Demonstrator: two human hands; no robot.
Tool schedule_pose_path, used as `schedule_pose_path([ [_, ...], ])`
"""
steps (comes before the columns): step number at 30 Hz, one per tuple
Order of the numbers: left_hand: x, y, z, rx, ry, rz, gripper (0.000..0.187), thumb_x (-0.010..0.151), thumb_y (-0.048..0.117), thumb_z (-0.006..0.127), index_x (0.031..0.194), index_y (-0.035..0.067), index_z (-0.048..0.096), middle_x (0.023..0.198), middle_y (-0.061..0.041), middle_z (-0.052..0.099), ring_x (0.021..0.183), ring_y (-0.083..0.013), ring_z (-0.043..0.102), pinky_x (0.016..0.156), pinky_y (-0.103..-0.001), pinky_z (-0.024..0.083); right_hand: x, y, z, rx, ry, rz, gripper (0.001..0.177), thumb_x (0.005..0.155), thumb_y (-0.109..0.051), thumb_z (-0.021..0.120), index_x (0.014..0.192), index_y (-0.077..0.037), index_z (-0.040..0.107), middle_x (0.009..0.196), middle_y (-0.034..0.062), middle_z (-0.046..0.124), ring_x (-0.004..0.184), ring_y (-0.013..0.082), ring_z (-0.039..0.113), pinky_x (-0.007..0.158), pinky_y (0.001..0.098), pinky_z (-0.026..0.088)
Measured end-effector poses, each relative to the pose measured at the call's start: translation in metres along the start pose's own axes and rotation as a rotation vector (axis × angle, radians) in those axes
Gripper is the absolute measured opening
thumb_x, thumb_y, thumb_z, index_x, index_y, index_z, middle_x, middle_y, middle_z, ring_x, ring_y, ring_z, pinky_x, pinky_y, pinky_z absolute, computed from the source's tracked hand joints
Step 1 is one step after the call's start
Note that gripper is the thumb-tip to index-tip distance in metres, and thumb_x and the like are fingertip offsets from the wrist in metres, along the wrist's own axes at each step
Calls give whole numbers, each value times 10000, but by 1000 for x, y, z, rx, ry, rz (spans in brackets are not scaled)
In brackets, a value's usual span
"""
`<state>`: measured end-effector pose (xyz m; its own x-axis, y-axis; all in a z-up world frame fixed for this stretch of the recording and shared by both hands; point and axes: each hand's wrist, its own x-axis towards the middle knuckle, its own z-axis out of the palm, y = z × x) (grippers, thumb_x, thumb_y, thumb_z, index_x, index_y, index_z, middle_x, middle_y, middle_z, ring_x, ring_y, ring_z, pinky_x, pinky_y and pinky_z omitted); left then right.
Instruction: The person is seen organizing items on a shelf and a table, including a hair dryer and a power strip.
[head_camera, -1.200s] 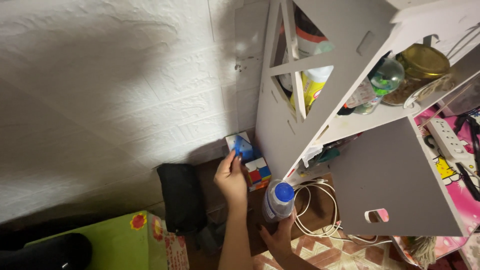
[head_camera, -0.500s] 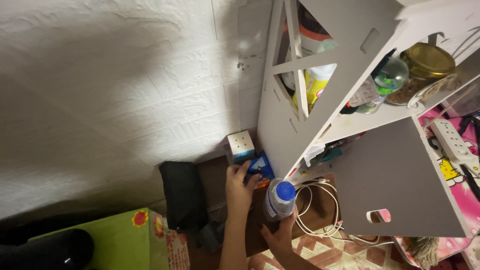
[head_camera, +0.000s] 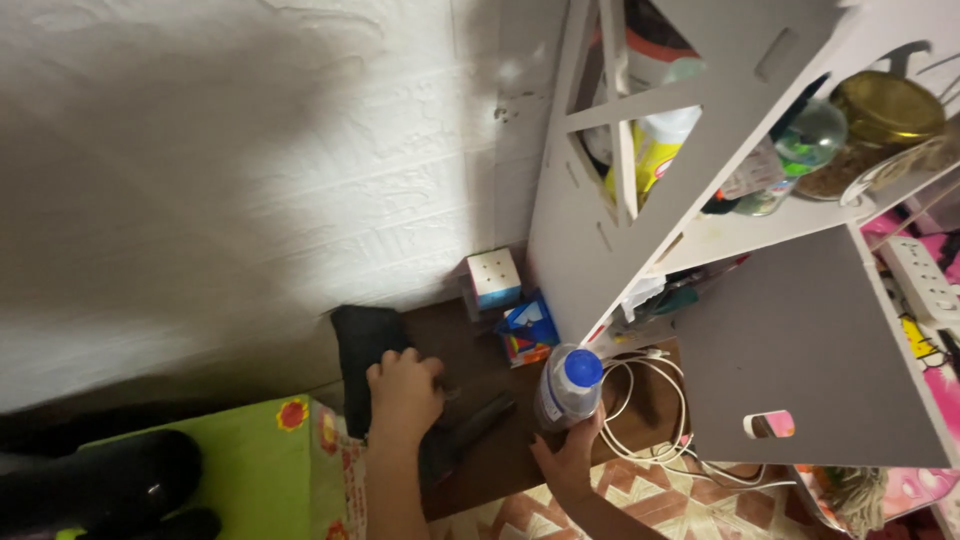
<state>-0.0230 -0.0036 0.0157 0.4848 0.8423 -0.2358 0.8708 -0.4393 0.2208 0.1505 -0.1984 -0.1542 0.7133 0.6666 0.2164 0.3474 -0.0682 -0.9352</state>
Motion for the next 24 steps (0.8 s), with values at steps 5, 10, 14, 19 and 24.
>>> schedule_pose_path([
  [5,5,5,33,378,-93,131,148,887,183,647,937,235,777,1067,-46,610,1116,-339,468,989,-525,340,2,-8,1,32,22,-92,1122,692,-188,803,1551,13,110,1568,193,184,1489,344,215,1260,435,134],
  [10,24,8,69,461,83,231,230,929,181,583,885,248,799,985,-9,665,1055,-305,505,992,-502,342,2,-12,-1,-52,-1,-60,1121,687,-213,803,1558,5,131,1569,193,144,1496,361,192,1267,442,113],
  [14,30,16,65,305,471,491,243,834,77,638,675,184,787,833,-20,670,936,-308,543,961,-524,395,3,-18,0,31,5,-49,1114,701,-176,803,1563,1,120,1566,169,143,1506,329,203,1263,429,172],
  [19,30,8,54,165,350,279,256,892,82,549,1024,197,736,1006,-56,639,1032,-322,559,977,-555,377,3,-20,0,158,0,-36,1079,729,-175,786,1547,-22,99,1575,170,158,1499,318,225,1238,433,233],
  [24,26,22,51,146,234,161,211,915,225,622,1088,212,742,1038,-64,652,1070,-340,570,979,-573,411,3,-15,0,-45,1,-129,1057,748,-322,761,1556,14,169,1563,221,182,1497,388,197,1262,466,131],
])
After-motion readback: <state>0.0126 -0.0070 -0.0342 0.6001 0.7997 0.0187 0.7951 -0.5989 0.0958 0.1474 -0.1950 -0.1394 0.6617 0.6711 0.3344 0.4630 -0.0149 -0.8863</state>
